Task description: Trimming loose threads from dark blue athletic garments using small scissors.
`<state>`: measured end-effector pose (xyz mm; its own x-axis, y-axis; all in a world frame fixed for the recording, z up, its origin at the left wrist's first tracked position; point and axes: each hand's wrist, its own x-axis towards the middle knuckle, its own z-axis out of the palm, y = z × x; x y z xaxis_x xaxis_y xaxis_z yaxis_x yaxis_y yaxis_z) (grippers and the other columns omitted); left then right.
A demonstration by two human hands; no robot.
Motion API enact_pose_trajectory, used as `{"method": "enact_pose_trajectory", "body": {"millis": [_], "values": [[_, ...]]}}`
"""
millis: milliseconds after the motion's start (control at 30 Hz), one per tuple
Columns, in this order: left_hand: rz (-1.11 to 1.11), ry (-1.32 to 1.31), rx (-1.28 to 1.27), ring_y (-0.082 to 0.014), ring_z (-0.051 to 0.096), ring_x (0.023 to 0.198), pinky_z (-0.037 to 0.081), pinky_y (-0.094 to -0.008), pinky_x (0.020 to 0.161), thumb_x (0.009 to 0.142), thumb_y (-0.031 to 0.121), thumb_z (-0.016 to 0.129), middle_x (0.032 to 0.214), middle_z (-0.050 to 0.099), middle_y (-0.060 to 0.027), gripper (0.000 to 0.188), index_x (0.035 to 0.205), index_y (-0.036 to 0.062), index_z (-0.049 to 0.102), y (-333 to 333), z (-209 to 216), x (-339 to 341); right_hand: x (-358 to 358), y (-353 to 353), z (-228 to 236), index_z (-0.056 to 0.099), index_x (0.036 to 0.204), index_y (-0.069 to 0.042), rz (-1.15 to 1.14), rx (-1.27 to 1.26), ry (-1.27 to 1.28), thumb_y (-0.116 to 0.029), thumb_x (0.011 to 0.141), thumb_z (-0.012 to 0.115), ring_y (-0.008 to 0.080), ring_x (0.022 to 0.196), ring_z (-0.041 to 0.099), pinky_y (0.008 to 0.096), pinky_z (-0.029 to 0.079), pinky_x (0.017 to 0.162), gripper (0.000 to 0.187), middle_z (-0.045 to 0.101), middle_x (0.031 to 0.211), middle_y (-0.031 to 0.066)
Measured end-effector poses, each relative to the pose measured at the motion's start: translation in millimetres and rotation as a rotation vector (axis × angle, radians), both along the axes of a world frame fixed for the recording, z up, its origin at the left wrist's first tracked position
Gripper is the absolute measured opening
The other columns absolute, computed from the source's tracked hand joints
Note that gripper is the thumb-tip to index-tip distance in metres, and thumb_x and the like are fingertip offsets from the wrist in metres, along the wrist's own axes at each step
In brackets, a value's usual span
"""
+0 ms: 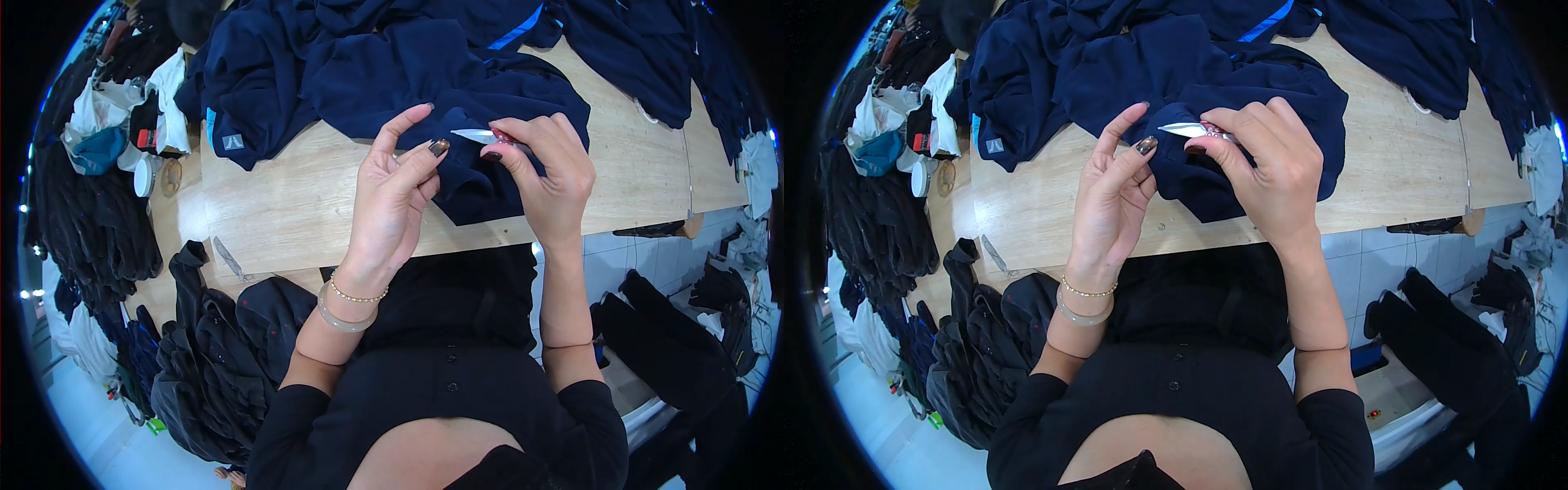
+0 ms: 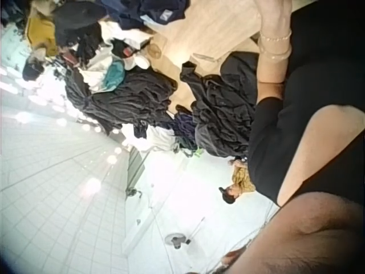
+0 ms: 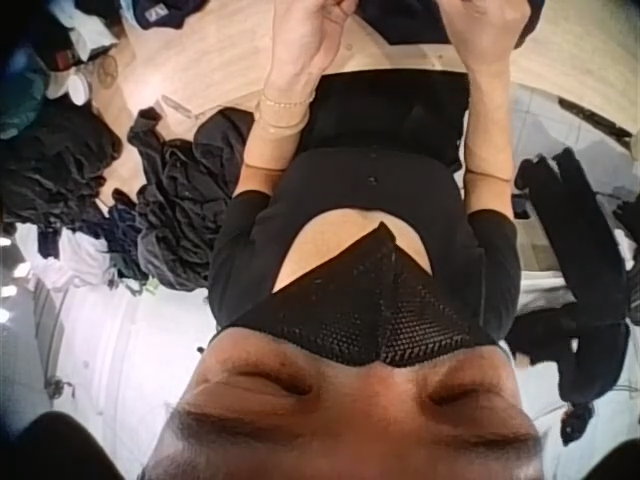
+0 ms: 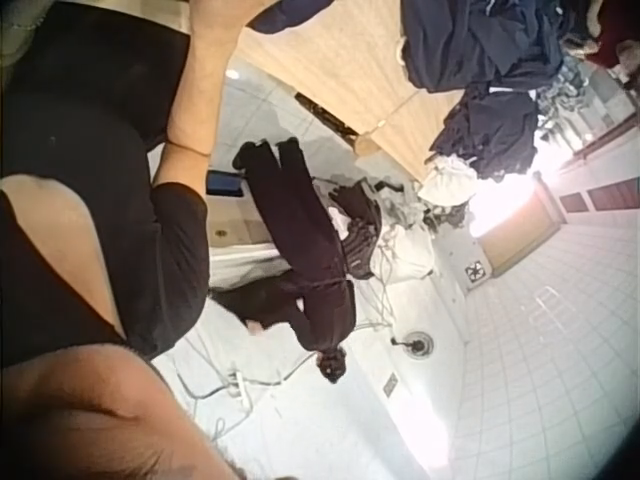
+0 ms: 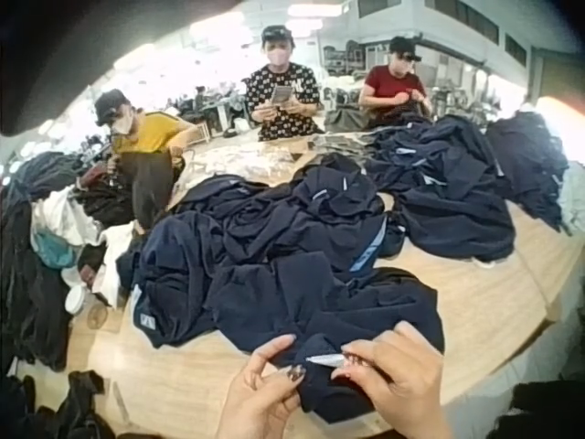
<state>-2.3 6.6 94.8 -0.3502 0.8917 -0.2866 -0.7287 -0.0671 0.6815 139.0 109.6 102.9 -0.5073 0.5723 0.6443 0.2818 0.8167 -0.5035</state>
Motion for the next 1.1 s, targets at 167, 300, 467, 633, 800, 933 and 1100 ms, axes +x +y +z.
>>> {"method": "enact_pose_trajectory", "body": {"millis": [167,300,467,633,800,933,1100], "values": [[0.066,0.111,0.025,-0.0057,0.060,0.087,0.047,-0.0178,0.073,0.088,-0.001,0.057,0.100,0.064,-0.0048,0.042,0.128,0.0045,0.045,-4.2,-6.3,-2.6,17.5,4.9,-11.0,0.063,0.104,-0.001,0.006,-0.482,0.360,-0.008,0.090,0.061,0.0101,0.082,0.057,0.0207,0.045,0.073,0.016,0.062,0.096,0.0057],[-0.253,0.345,0.020,-0.0128,0.060,0.106,0.046,-0.0248,0.089,0.083,-0.008,0.054,0.109,0.062,-0.0056,0.031,0.113,0.0027,0.055,-18.2,-23.6,56.0,42.4,15.8,-29.8,0.047,0.082,-0.007,0.029,-0.725,0.498,-0.019,0.089,0.065,0.0061,0.069,0.037,0.0187,0.034,0.065,0.023,0.039,0.077,-0.0026],[-0.248,0.283,-0.066,-0.0058,0.058,0.092,0.046,-0.0200,0.078,0.087,-0.005,0.057,0.099,0.064,-0.0038,0.023,0.110,-0.0014,0.059,7.6,-60.3,87.0,60.0,-3.4,-40.8,0.053,0.080,-0.005,-0.175,-1.018,0.261,-0.016,0.086,0.069,0.0058,0.074,0.041,0.0184,0.035,0.068,0.020,0.045,0.080,-0.0041],[-0.244,0.111,-0.007,-0.0059,0.058,0.090,0.046,-0.0175,0.076,0.093,0.001,0.054,0.098,0.063,-0.0025,0.018,0.109,0.0010,0.062,12.5,-63.9,75.3,63.2,-25.7,-53.2,0.062,0.104,0.001,-0.057,-0.989,0.131,-0.005,0.081,0.071,0.0093,0.087,0.054,0.0218,0.042,0.080,0.025,0.058,0.090,0.0012],[-0.029,0.866,0.149,-0.0135,0.059,0.094,0.050,-0.0240,0.076,0.089,-0.009,0.050,0.112,0.056,-0.0078,0.022,0.105,0.0012,0.062,11.7,-75.8,43.0,67.7,-18.4,-53.6,0.064,0.096,0.002,-0.125,-0.933,0.179,0.000,0.088,0.063,0.0059,0.079,0.055,0.0186,0.044,0.074,0.009,0.060,0.081,-0.0008],[0.191,1.776,-0.292,-0.0314,0.042,0.124,0.033,-0.0453,0.102,0.068,-0.006,0.061,0.124,0.052,-0.0128,0.048,0.114,0.0064,0.058,9.0,-90.7,-26.3,80.1,0.2,-35.4,0.066,0.095,0.000,-0.190,-0.983,0.243,-0.008,0.091,0.062,0.0031,0.059,0.040,0.0181,0.030,0.052,0.009,0.050,0.072,-0.0036],[0.019,1.292,-0.314,-0.0106,0.060,0.084,0.045,-0.0248,0.081,0.083,-0.003,0.056,0.086,0.066,-0.0041,0.023,0.102,0.0040,0.067,-5.0,-69.4,-101.0,94.5,27.8,-15.3,0.063,0.101,-0.002,-0.004,-0.982,0.694,-0.012,0.095,0.056,0.0044,0.060,0.046,0.0186,0.031,0.051,0.013,0.057,0.078,-0.0005]]}}
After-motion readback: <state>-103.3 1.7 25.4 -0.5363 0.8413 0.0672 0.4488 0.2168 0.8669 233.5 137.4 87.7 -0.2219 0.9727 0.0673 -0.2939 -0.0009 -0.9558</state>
